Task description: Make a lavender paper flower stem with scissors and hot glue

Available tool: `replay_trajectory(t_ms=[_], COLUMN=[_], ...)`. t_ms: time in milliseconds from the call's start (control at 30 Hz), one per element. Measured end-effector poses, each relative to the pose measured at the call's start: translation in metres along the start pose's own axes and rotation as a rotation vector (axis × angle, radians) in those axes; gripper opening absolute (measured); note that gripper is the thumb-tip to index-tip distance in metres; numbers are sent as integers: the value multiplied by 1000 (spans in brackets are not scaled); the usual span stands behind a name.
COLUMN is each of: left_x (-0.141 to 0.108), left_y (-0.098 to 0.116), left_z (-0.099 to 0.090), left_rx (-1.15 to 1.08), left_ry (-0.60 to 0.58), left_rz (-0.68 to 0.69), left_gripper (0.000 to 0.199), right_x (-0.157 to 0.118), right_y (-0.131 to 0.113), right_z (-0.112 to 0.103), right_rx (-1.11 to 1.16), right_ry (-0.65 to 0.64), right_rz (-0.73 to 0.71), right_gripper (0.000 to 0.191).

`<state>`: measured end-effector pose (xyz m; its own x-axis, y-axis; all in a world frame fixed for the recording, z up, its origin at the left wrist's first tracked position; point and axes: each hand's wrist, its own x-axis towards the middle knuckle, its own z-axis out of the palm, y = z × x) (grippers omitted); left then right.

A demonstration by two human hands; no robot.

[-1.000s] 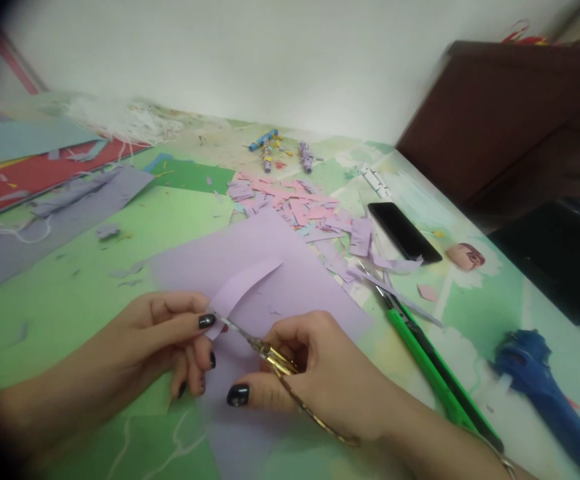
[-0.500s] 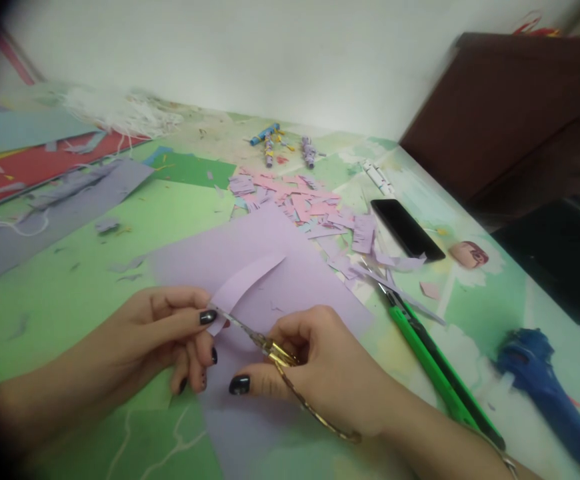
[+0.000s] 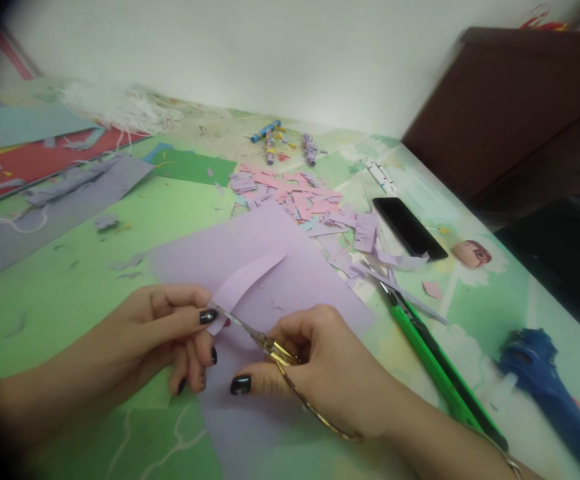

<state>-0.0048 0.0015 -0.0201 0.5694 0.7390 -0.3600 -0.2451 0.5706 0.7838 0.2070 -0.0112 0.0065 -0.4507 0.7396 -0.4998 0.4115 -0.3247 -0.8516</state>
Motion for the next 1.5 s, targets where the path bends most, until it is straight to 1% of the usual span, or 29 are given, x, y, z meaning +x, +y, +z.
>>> replay_trajectory(t_ms=[300,1233,1500], left_x=[3,2,2], left_y=[2,2,1], left_z=[0,0,-1], left_rx=[-10,-12,-12], left_ry=[-11,10,-10], left_rz=[-1,-16,-12], left_gripper=[14,15,13], right_x=[2,2,2], right_y=[0,3,4], right_z=[0,-2,-2], right_rx=[-35,-64,-96], right_ry=[2,10,16], right_rz=[1,-2,-15], right_gripper=[43,46,46])
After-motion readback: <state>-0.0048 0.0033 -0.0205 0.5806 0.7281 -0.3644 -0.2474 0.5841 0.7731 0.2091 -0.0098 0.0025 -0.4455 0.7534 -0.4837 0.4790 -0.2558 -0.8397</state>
